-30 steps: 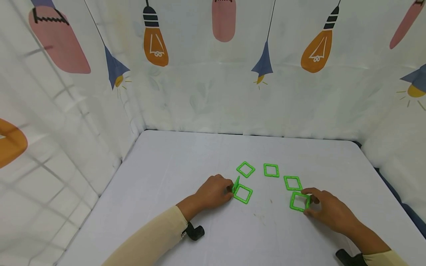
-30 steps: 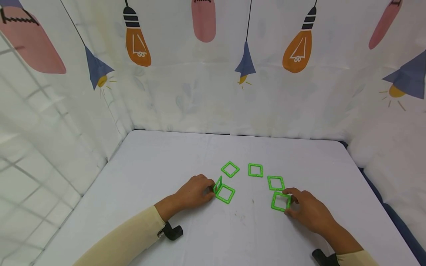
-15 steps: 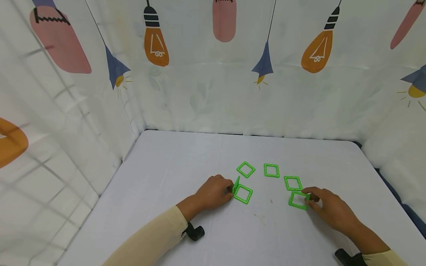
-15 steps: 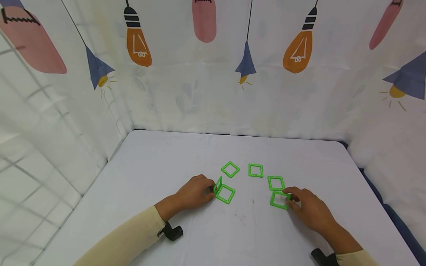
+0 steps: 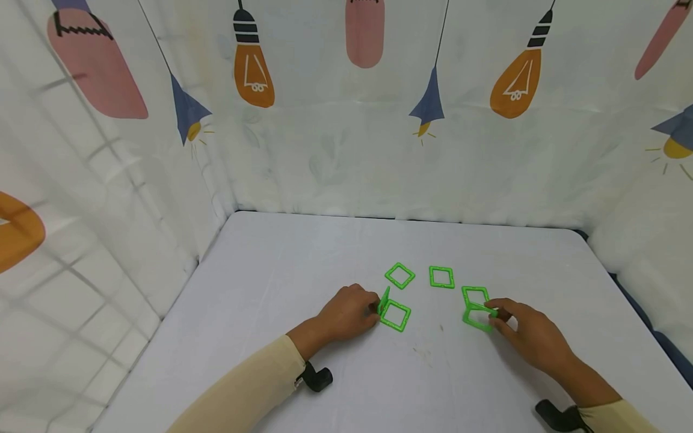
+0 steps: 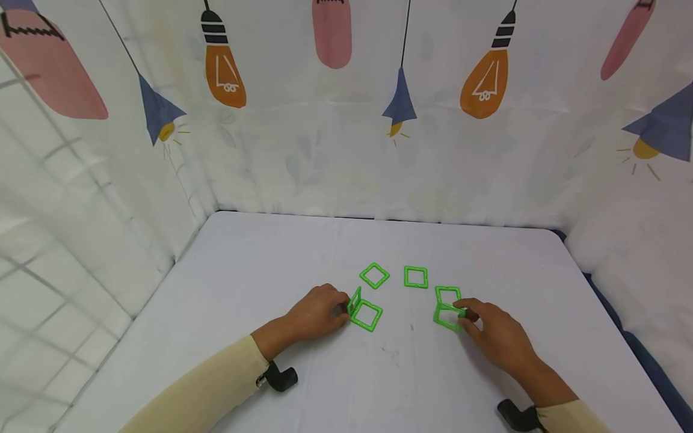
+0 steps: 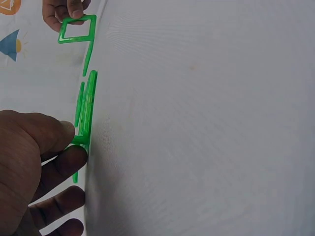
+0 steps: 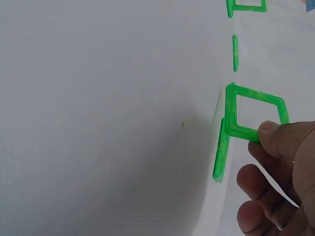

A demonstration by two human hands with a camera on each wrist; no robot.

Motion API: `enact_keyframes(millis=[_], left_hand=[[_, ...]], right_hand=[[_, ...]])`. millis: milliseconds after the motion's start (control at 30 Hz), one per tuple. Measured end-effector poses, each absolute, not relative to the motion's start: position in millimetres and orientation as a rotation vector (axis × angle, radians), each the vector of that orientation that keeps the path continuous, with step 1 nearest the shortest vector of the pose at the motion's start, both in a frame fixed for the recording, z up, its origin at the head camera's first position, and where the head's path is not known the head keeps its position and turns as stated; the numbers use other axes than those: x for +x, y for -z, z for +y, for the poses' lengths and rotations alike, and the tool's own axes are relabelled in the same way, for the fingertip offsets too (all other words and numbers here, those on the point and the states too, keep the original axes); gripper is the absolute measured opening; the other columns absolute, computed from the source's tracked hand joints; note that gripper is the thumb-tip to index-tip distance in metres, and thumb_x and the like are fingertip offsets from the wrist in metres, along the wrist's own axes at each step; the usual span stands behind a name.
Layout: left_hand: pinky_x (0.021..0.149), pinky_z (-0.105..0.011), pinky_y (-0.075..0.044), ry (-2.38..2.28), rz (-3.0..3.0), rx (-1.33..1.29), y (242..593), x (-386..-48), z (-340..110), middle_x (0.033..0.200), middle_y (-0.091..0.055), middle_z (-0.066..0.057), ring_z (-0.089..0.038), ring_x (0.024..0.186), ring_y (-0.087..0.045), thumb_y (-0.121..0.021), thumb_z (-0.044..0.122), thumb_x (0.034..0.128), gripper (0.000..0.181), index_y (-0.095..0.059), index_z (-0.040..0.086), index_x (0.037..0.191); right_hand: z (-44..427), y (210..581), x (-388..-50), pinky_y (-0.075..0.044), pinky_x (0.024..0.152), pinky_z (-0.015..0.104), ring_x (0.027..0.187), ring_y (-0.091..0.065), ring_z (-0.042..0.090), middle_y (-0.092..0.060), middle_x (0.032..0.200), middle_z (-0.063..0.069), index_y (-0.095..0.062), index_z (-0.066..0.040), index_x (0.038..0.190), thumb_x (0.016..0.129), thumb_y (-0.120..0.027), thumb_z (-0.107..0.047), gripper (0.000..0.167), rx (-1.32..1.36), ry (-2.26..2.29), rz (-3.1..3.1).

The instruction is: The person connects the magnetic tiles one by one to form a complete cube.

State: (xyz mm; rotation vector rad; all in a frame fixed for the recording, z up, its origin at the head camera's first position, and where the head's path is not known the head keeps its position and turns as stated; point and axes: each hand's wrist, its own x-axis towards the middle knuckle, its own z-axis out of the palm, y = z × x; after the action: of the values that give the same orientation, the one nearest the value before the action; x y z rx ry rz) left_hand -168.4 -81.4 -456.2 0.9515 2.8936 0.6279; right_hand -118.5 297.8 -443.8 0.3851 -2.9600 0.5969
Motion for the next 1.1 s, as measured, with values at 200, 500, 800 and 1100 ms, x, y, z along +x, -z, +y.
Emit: enact_keyframes(millis=[200,500,800,1100], left_hand=[[0.08,-0.029,-0.048,-0.627,2.893,0.957,456.7,-168.6,-81.4,0.09,-0.067,0.016,-0.008,0.09,-0.058,-0.076,0.025,0.0939,0.007,-0.072,0.021,0.098],[0.081,-0.03,-0.048,-0.618,2.898,0.959,458.0,-169.2,-80.8,0.089,-0.066,0.016,-0.008,0.09,-0.057,-0.076,0.025,0.094,0.007,-0.072,0.021,0.098],[0.082,-0.031,-0.047,-0.6,2.904,0.977,458.7,-169.4,-80.9,0.089,-0.066,0.016,-0.008,0.089,-0.057,-0.076,0.025,0.0938,0.007,-0.072,0.021,0.097],[0.083,-0.032,-0.047,-0.61,2.899,0.974,457.3,-169.1,-82.0,0.089,-0.066,0.016,-0.008,0.09,-0.057,-0.076,0.025,0.0939,0.005,-0.071,0.022,0.095]], right_hand=[[291.9,443.7,-121.3,-0.037,0.049,0.027,0.061,-0.043,0.008,-0.069,0.093,-0.005,-0.067,-0.015,0.126,0.092,-0.078,-0.015,0.036,0.365,-0.623,-2.94],[284.3,443.0,-124.1,-0.037,0.049,0.027,0.061,-0.044,0.007,-0.069,0.093,-0.003,-0.067,-0.014,0.127,0.091,-0.078,-0.014,0.037,0.388,-0.619,-2.901],[277.5,445.6,-130.0,-0.036,0.048,0.027,0.059,-0.041,0.008,-0.069,0.093,-0.003,-0.067,-0.014,0.127,0.092,-0.078,-0.016,0.036,0.406,-0.631,-2.888],[270.5,445.3,-134.3,-0.035,0.047,0.027,0.056,-0.038,0.008,-0.068,0.093,-0.005,-0.067,-0.015,0.127,0.093,-0.077,-0.017,0.036,0.407,-0.652,-2.878]])
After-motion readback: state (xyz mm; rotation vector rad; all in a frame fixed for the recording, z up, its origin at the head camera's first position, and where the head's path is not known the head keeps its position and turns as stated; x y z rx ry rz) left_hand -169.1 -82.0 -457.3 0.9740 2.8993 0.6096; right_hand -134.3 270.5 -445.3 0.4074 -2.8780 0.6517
